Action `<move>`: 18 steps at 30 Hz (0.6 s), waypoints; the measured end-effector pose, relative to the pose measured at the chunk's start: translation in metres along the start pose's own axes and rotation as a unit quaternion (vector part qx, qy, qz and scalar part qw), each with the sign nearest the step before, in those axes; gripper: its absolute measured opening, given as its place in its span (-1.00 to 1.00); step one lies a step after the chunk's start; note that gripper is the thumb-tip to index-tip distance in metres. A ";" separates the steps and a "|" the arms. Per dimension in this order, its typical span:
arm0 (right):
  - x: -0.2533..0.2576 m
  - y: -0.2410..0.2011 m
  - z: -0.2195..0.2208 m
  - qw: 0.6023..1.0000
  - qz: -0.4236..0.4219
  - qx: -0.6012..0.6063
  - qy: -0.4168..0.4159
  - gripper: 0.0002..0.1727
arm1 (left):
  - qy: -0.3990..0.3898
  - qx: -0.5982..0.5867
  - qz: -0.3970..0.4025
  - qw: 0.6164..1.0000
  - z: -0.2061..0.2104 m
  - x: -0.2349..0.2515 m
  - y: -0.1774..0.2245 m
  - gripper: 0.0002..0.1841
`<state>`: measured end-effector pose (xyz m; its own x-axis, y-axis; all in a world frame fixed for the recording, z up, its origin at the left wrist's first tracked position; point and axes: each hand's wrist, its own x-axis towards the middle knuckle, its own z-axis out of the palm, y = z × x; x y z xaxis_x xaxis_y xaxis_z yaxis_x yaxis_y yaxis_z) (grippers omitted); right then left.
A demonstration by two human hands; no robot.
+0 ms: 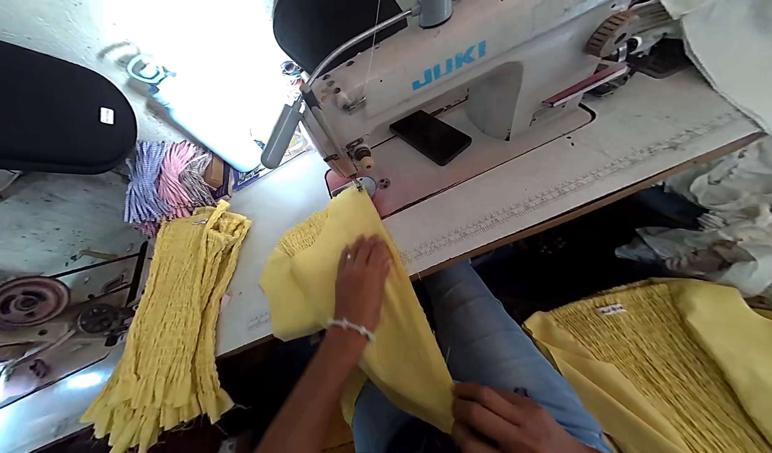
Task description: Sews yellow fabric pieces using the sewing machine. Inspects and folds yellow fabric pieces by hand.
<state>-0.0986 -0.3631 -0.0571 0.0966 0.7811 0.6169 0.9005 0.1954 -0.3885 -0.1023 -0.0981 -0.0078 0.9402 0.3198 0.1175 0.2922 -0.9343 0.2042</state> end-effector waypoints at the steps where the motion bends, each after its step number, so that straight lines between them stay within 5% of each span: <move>1: -0.002 0.001 -0.002 1.000 0.009 -0.002 -0.002 -0.83 | 0.038 -0.005 0.004 0.999 0.010 -0.013 -0.001 -0.56; 18: 0.036 0.043 0.026 0.995 0.062 -0.056 0.049 -0.83 | 0.009 -0.088 0.064 0.994 0.006 0.039 -0.066 -0.46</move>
<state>-0.0675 -0.3116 -0.0692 0.2461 0.7326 0.6346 0.9202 0.0290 -0.3903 -0.0836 -0.0245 -0.0221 0.9642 0.2033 0.1703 0.1327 -0.9259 0.3538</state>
